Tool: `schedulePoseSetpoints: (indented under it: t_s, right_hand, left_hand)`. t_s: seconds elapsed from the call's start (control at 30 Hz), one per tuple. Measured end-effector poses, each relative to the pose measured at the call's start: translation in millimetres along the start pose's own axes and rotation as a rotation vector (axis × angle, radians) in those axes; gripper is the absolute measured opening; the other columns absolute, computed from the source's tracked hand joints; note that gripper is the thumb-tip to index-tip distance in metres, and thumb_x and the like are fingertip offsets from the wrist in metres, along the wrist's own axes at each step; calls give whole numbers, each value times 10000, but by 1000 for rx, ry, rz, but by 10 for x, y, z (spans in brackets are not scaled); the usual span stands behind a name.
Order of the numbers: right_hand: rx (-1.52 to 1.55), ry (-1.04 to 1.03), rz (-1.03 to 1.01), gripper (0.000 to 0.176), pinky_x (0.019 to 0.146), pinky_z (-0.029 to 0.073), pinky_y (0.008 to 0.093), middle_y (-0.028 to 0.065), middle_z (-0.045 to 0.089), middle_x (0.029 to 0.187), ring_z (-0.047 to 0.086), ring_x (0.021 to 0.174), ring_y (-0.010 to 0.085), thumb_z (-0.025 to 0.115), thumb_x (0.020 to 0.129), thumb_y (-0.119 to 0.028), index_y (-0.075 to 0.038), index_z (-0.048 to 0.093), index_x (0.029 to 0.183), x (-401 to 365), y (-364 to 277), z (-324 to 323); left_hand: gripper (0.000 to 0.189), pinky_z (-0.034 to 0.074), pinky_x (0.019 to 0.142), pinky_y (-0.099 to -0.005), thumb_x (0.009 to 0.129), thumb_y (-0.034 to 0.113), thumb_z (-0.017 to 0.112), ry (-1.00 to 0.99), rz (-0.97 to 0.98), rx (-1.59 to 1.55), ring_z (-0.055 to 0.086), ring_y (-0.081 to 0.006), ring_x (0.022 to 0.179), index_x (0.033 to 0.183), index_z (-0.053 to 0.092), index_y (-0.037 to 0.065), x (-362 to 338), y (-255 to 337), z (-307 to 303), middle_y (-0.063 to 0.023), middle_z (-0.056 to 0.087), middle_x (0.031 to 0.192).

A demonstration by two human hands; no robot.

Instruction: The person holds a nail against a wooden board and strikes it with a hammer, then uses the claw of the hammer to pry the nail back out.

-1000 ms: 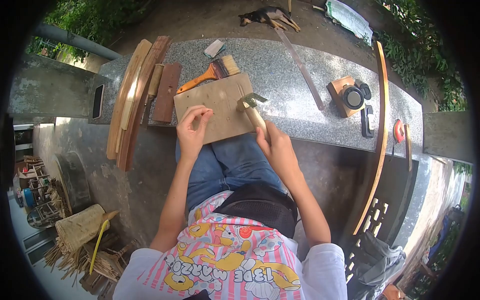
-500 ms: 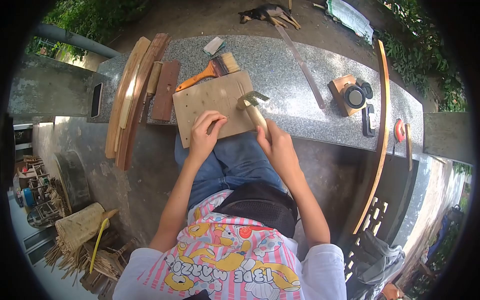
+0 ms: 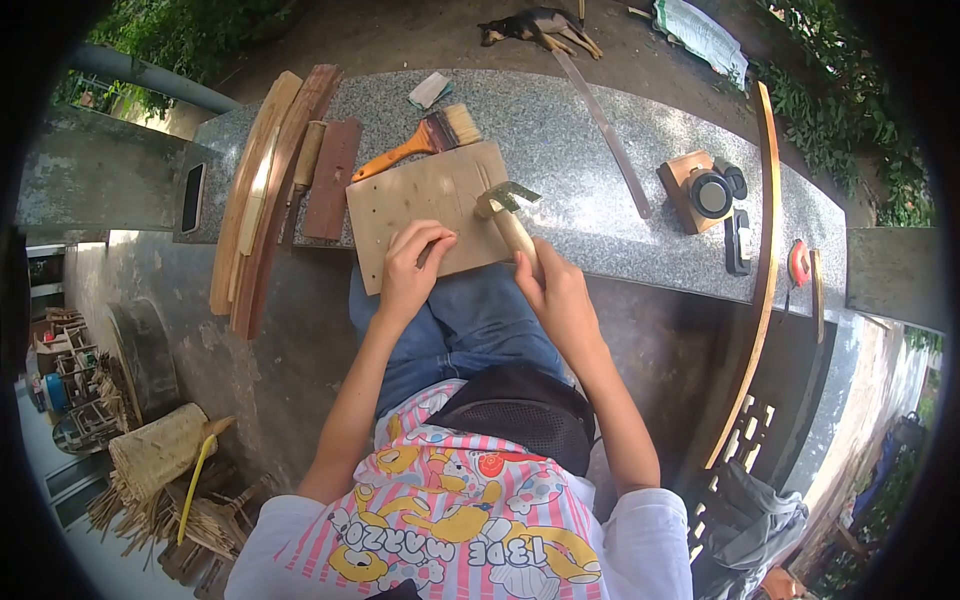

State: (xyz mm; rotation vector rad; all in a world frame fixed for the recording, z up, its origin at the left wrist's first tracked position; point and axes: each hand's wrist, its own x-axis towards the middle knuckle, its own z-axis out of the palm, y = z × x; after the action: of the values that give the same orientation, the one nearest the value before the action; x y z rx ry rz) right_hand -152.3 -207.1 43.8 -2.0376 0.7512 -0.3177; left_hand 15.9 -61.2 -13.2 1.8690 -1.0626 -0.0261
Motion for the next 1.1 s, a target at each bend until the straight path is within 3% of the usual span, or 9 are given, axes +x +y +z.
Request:
schedulePoseSetpoints:
  t_s: [0.43, 0.73, 0.9, 1.0, 1.1]
  right_hand:
    - [-14, 12, -31, 234, 589, 454, 417, 226, 580, 707, 550, 569, 340, 622, 1011, -183, 49, 604, 1028, -5, -45, -8]
    - [71, -47, 75, 226, 575, 433, 367, 176, 523, 677, 454, 559, 253, 619, 1013, -186, 32, 631, 1072, -87, -207, -107]
    - [-26, -27, -161, 239, 615, 486, 404, 210, 620, 775, 609, 621, 315, 655, 997, -181, 28, 631, 1111, -209, -323, -121]
    - [-103, -131, -131, 268, 648, 510, 424, 221, 661, 837, 666, 693, 366, 670, 987, -182, 25, 623, 1150, -182, -263, -96]
    - [-97, -81, -168, 281, 657, 516, 427, 223, 664, 850, 661, 708, 398, 674, 979, -169, 25, 614, 1173, -201, -321, -97]
  left_hand:
    - [103, 475, 809, -350, 859, 78, 774, 22, 39, 24, 643, -257, 867, 938, 717, 46, -3, 3, 7, -57, 688, 948]
    - [117, 455, 840, -357, 860, 84, 762, -23, 40, -7, 641, -250, 901, 944, 697, 35, 4, -11, -27, -54, 667, 958]
    - [148, 445, 842, -352, 851, 86, 775, -18, 65, 3, 644, -252, 890, 953, 690, 22, 1, -36, -24, -61, 672, 967]
    - [158, 443, 856, -357, 845, 84, 775, -16, 61, 20, 648, -251, 912, 957, 685, 18, -5, -19, -25, -61, 671, 972]
    - [165, 446, 859, -360, 840, 80, 774, -21, 54, 12, 649, -254, 930, 960, 683, 13, 1, -22, -31, -62, 669, 976]
